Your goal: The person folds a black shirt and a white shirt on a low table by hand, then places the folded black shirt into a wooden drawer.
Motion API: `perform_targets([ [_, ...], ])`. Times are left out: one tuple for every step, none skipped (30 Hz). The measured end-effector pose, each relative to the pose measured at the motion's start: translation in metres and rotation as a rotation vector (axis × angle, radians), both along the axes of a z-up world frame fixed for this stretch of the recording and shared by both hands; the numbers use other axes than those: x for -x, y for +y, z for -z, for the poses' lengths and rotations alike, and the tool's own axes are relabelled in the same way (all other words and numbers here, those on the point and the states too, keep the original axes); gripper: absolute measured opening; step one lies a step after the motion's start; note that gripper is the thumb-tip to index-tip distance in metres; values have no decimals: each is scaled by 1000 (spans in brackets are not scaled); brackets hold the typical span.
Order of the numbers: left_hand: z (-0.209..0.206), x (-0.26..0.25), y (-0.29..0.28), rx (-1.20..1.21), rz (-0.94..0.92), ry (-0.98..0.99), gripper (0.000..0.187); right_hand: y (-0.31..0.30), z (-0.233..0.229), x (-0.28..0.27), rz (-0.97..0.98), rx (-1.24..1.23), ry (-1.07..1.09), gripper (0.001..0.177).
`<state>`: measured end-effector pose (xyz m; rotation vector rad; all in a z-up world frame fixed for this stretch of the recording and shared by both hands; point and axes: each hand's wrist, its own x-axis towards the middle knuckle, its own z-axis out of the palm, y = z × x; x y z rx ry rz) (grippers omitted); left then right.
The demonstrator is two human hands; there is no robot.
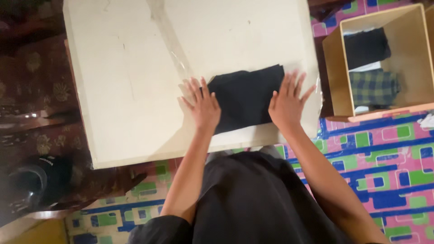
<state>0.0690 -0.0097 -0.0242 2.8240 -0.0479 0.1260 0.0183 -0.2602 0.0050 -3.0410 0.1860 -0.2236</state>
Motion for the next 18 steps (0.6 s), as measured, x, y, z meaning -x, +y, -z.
perform_targets([
  [-3, 5, -7, 52, 61, -11, 65, 12, -2, -5, -13, 50, 15, 66],
  [-6, 13, -16, 104, 123, -22, 64, 23, -4, -10, -26, 100, 31, 67],
  [-10, 17, -26, 159, 187, -33, 64, 35, -4, -17, -156, 9, 47, 64],
  [-14, 16, -35, 108, 238, -26, 62, 46, -4, -24, -286, -82, 62, 62],
  [-18, 18, -41, 52, 285, -14, 61, 55, -3, -27, -419, -181, 80, 60],
  [-20, 18, -41, -5, 332, -2, 59, 54, -3, -28, -403, -133, 96, 59],
  [-22, 14, -31, 5, 285, 47, 59, 46, -5, -26, -383, -86, 111, 59],
  [-22, 6, -16, 14, 238, 96, 60, 39, -7, -24, -364, -39, 127, 58],
  [-21, -5, -4, 29, 190, 142, 60, 29, -8, -22, -285, -18, 96, 59],
  [-17, -18, 9, 5, 178, 103, 58, 19, -9, -20, -205, 4, 65, 59],
  [-14, -29, 23, -20, 170, 69, 56, 12, -9, -15, -122, 23, 38, 60],
  [-10, -36, 33, -45, 162, 34, 55, 8, -8, -11, -91, 7, -7, 61],
  [-5, -39, 39, -41, 156, -1, 57, 5, -7, -9, -61, -7, -54, 62],
  [-2, -40, 44, -35, 151, -37, 60, 5, -7, -7, -31, -20, -102, 64],
  [-1, -41, 47, -30, 146, -72, 62, 9, -7, -6, 56, -95, -109, 67],
  [-1, -40, 48, 83, 102, -41, 63, 13, -8, -3, 143, -170, -116, 71],
  [-3, -34, 51, 191, 58, -4, 64, 20, -10, 2, 232, -248, -120, 76],
  [-7, -25, 54, 299, 13, 34, 65, 26, -14, 9, 323, -300, -77, 76],
])
